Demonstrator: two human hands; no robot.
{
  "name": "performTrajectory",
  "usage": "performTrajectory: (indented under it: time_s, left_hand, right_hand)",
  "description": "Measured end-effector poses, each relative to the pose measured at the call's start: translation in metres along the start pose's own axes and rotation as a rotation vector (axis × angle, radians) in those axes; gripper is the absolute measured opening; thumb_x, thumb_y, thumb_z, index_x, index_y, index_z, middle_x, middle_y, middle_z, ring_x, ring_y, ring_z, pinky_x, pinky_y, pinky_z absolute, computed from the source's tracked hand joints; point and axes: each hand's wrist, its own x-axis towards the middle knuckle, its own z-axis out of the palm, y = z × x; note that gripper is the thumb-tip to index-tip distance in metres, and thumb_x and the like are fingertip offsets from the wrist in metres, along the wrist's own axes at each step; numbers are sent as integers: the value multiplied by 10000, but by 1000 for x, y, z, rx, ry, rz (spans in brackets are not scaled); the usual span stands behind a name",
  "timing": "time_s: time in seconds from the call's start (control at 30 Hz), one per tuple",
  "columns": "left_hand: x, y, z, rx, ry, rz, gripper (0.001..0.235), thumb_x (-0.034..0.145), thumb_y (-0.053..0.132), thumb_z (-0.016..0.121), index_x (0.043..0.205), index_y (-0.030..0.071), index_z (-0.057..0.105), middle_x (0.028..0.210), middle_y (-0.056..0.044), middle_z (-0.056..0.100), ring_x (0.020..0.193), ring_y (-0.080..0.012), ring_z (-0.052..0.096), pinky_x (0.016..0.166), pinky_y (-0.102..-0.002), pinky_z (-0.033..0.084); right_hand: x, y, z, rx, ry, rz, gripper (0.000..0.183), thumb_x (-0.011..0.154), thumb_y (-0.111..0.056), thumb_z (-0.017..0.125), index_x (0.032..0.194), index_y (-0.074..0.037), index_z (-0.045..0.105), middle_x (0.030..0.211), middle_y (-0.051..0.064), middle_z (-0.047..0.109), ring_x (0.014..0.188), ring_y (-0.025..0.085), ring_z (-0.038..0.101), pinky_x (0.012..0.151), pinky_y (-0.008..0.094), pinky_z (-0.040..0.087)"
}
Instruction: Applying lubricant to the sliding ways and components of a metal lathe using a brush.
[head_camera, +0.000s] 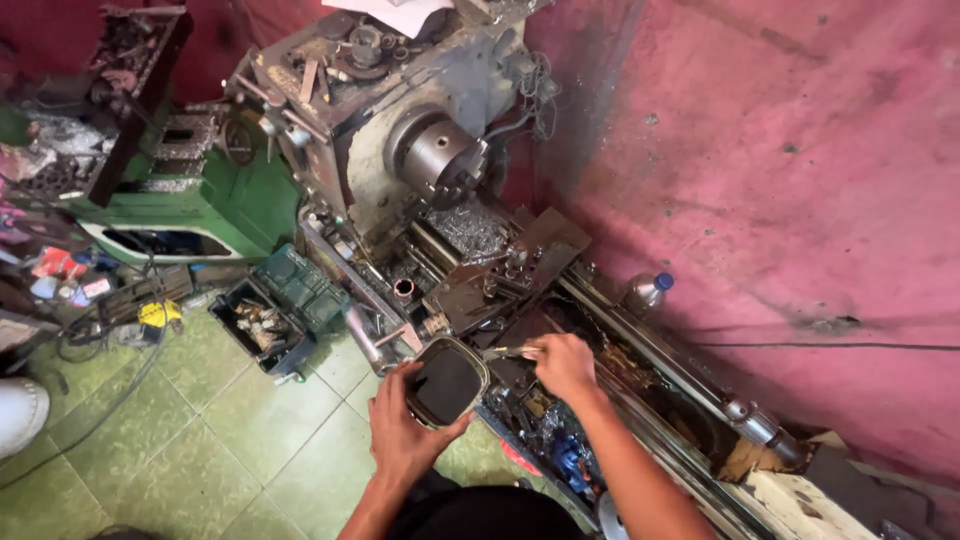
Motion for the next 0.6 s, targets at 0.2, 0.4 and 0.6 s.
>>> performTrajectory:
  time_s: [0.2, 0.4, 0.6]
  left_hand:
    - [4, 11, -4, -13, 5, -4, 941, 524, 553, 959, 1299, 174, 583, 1279, -11, 669, 1142, -214, 644, 935, -398, 416]
    - [2, 1, -2, 18, 3, -2, 969, 511, 576, 956, 1305, 175, 572, 1322, -20, 643, 1180, -235, 628, 923, -429, 440]
    - [4, 2, 2, -27, 22, 41, 938, 497, 493, 989, 1276, 157, 589, 1283, -29, 658, 1128, -236, 660, 959, -410, 493]
  right_hand:
    - [22, 33, 3, 8, 249, 295, 231, 942, -164, 646, 1035, -304, 804, 699, -72, 752, 530, 87, 628, 415, 216, 447]
    - [-10, 21, -38, 153, 228, 392, 248, 988, -206, 601, 1120, -316, 780, 725, -74, 759, 491, 71, 543, 387, 215, 401]
    - [-22, 14, 21, 239, 184, 269, 235, 928, -336, 673, 1106, -270, 812, 1001, 100, 796, 965, 361, 714, 896, 470, 567]
